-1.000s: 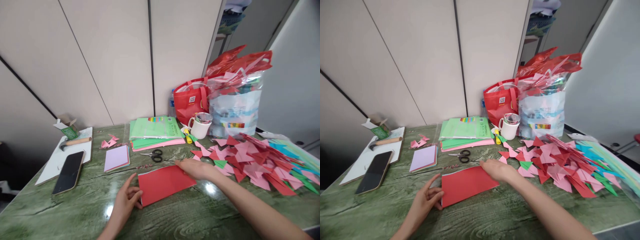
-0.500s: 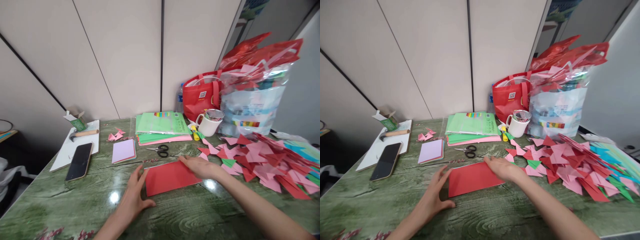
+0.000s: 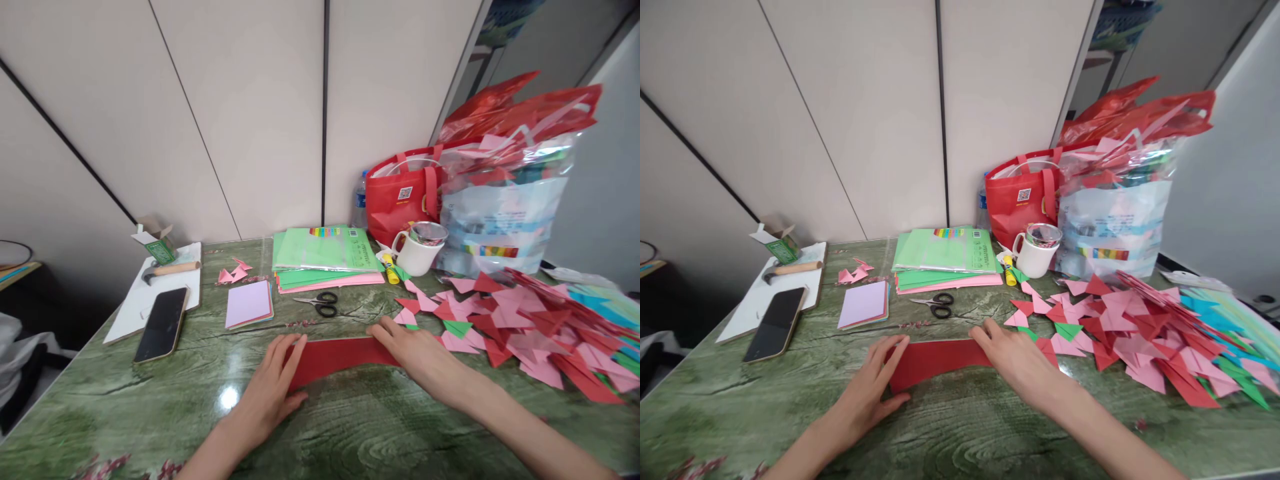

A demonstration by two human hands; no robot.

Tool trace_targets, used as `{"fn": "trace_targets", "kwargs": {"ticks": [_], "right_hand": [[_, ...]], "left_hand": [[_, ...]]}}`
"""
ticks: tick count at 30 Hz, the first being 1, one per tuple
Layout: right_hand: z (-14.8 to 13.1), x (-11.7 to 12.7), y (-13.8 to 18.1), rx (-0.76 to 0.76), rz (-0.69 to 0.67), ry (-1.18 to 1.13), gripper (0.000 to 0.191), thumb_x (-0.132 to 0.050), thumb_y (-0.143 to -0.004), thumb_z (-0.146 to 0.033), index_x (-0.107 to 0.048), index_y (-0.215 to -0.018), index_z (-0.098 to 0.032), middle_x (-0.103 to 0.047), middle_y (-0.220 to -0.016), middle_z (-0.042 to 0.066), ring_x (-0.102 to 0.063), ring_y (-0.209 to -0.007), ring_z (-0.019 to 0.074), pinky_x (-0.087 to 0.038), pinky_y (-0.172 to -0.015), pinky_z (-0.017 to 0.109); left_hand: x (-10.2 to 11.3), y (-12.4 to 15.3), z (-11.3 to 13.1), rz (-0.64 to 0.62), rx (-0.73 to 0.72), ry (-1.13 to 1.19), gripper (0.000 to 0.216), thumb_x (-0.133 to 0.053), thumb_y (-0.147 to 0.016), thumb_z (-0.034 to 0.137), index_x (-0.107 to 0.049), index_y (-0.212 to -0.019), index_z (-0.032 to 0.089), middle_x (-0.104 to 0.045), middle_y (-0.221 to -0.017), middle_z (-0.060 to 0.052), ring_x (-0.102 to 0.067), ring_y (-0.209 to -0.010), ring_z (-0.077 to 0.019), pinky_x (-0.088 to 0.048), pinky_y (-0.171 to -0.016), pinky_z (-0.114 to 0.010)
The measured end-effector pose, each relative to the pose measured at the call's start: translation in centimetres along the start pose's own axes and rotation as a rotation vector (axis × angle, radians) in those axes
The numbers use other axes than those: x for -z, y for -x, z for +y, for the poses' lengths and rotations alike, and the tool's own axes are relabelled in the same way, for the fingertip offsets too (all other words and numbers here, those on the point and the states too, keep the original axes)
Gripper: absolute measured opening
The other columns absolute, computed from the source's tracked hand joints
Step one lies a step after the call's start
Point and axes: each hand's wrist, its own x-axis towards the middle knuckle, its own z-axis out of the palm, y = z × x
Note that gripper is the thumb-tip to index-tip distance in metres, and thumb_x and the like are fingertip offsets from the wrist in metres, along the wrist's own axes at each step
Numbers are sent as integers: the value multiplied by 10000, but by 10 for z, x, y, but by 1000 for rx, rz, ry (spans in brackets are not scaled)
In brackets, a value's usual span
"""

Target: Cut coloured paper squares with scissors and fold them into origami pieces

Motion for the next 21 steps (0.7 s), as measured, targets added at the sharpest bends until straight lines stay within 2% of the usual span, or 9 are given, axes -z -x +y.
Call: {"fn": "trace_targets", "kwargs": {"ticks": [3,6,9,12,17,21], "right_hand": [[2,-9,4,4,58,47,513,-380,-645,83,-425,-1067,-204,-531,-983,60,-581,-605,144,-165,-453,257],[2,-13,3,14,55,46,457,-379,-651,88,-431,-1009,-191,-535,-942,49,-587,-618,147,-184,-452,252],[-1,-8,3,10,32,40,472,-358,-609,112,-439,-967,-186,-559,-916,43,-599,-630,157,-206,-466,257],[-1,0,2,16,37,24,479,-355,-576,120,-449,-931,-185,-589,-861,37,-613,-676,177,-223,-489,261],[3,1,1,17,77,43,398,-387,-630,102,-455,-903,-179,-615,-795,30,-604,-596,164,-191,-491,263],[4,0,0,28,37,59,401,-376,-627,97,-460,-909,-175,-620,-815,43,-600,-577,165,-168,-486,269]], "left_hand": [[1,-1,2,76,-67,-66,814,-573,-820,138,-83,-1456,271,-452,-1270,-141,-405,-1216,-294,-421,-949,-482],[-3,-2,-1,156,-91,-31,631,-442,-885,103,-189,-1435,280,-470,-1196,-127,-476,-1132,-233,-466,-898,-400],[-7,-4,-5,235,-77,68,541,-387,-899,76,-299,-1391,284,-465,-1146,-104,-524,-1042,-171,-492,-828,-304],[-9,-5,-6,292,-60,121,480,-395,-902,87,-395,-1337,290,-499,-1083,-77,-553,-980,-146,-493,-801,-274],[-9,-2,-5,283,-32,164,450,-359,-914,91,-430,-1328,251,-593,-978,-58,-600,-875,-112,-499,-739,-208],[-11,0,-6,242,-22,216,468,-339,-914,102,-408,-1349,262,-640,-966,-46,-622,-859,-109,-518,-749,-222]]}}
